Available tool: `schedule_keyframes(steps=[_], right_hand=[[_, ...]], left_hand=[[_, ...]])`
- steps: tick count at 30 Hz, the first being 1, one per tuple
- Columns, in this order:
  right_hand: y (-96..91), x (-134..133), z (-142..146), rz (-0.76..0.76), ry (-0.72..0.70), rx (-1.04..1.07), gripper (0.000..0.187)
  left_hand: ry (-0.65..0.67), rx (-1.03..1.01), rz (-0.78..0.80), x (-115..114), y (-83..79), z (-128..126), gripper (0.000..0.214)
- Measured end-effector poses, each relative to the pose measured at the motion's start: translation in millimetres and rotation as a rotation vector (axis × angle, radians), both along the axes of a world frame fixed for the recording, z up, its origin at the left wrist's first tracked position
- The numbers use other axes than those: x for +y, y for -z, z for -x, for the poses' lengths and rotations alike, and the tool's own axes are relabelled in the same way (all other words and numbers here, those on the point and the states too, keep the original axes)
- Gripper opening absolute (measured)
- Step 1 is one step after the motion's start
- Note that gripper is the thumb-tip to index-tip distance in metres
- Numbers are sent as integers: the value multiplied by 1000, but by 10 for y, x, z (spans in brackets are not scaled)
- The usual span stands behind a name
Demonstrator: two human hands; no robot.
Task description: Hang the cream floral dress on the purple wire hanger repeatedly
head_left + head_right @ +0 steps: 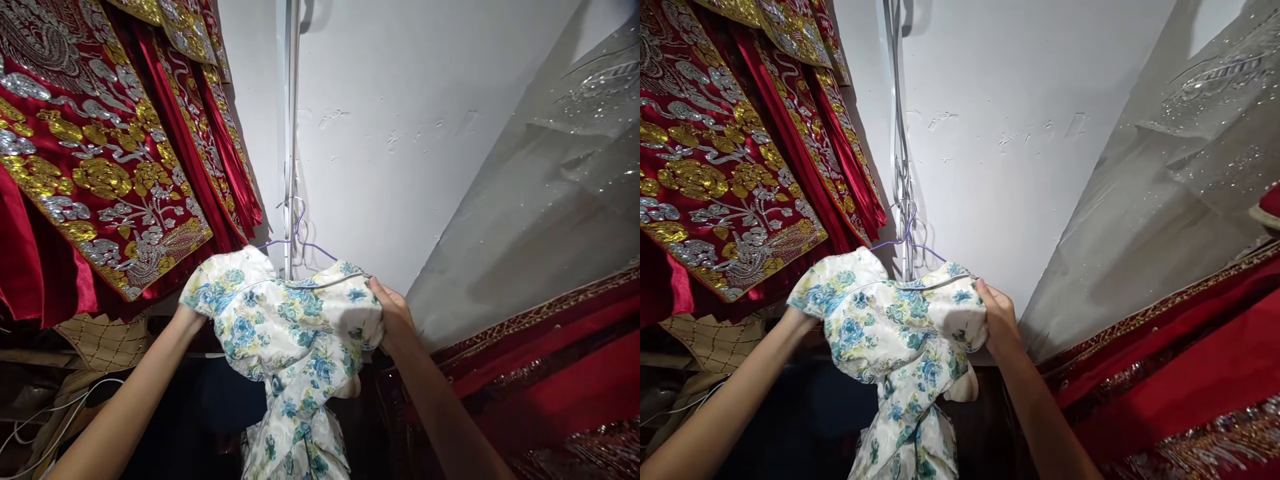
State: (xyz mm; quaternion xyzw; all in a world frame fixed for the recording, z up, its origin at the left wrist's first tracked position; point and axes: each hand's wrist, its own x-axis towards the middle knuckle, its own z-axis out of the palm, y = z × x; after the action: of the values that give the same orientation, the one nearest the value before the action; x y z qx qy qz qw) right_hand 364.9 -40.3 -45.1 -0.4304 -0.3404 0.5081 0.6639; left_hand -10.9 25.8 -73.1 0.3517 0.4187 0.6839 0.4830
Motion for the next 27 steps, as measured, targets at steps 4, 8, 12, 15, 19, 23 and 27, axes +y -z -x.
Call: schedule_keyframes(steps=[4, 8, 12, 15, 19, 23, 27], right_hand=[[-288, -40, 58, 53, 46, 212, 31], [-249, -388, 204, 25, 189, 215, 27], [-84, -991, 480, -144, 140, -24, 22], [-158, -1302, 660, -388, -253, -324, 12], [-299, -1200, 710, -681, -735, -687, 29], [-92, -634, 605, -373, -123, -843, 31], [182, -196, 524, -231, -305, -756, 41]], left_hand=[[-70, 153, -176, -83, -364, 123, 41], [-152, 811, -455, -383, -732, -74, 55], [-115, 1290, -586, -557, -812, -358, 75], [11, 1164, -439, -526, -653, -532, 48], [122, 668, -288, -489, -427, -773, 51], [456, 132, -222, -560, -483, -1024, 51], [848, -259, -199, -637, -681, -1176, 52]])
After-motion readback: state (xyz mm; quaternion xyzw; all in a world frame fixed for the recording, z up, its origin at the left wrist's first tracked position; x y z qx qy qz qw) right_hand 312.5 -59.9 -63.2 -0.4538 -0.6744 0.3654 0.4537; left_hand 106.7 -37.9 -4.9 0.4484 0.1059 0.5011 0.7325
